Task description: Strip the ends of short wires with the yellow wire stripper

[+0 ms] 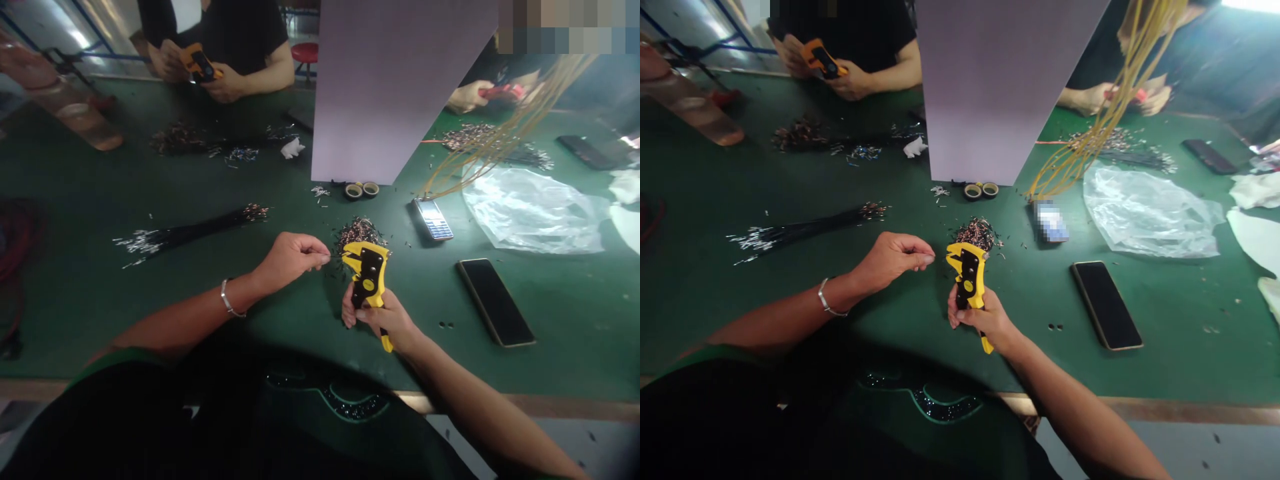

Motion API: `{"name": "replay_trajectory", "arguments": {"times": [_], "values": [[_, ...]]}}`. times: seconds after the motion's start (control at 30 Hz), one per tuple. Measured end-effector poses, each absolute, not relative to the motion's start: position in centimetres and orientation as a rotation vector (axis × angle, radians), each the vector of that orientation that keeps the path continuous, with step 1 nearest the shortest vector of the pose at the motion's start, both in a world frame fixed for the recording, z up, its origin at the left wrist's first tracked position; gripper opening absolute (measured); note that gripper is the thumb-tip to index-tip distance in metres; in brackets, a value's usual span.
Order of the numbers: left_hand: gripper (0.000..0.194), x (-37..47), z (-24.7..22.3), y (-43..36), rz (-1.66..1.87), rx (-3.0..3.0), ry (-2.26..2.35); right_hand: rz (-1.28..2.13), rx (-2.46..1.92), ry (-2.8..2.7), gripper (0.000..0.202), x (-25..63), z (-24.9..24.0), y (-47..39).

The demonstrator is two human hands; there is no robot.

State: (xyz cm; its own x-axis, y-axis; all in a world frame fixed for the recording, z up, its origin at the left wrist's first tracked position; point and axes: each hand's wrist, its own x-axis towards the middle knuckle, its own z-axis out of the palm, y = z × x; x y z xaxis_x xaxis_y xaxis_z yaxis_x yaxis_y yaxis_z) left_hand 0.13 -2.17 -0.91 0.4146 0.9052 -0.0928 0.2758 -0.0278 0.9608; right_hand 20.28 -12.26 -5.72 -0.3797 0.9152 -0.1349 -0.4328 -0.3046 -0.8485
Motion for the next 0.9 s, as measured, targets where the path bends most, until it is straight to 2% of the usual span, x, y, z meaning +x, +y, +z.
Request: {"name": "replay_trajectory", "arguments": {"times": [0.47, 0.9], "values": [[0.005, 0.6, -0.7, -2.1, 0.657, 1.302, 1.056, 1.838, -0.774, -0.996, 0.028, 20.7, -6.0, -12.1], [0.003, 0.4, 0.1, -2.1, 0.614, 1.322, 1.062, 1.776, -0.862, -1.1, 0.026, 21.2, -5.5, -12.1]]}}
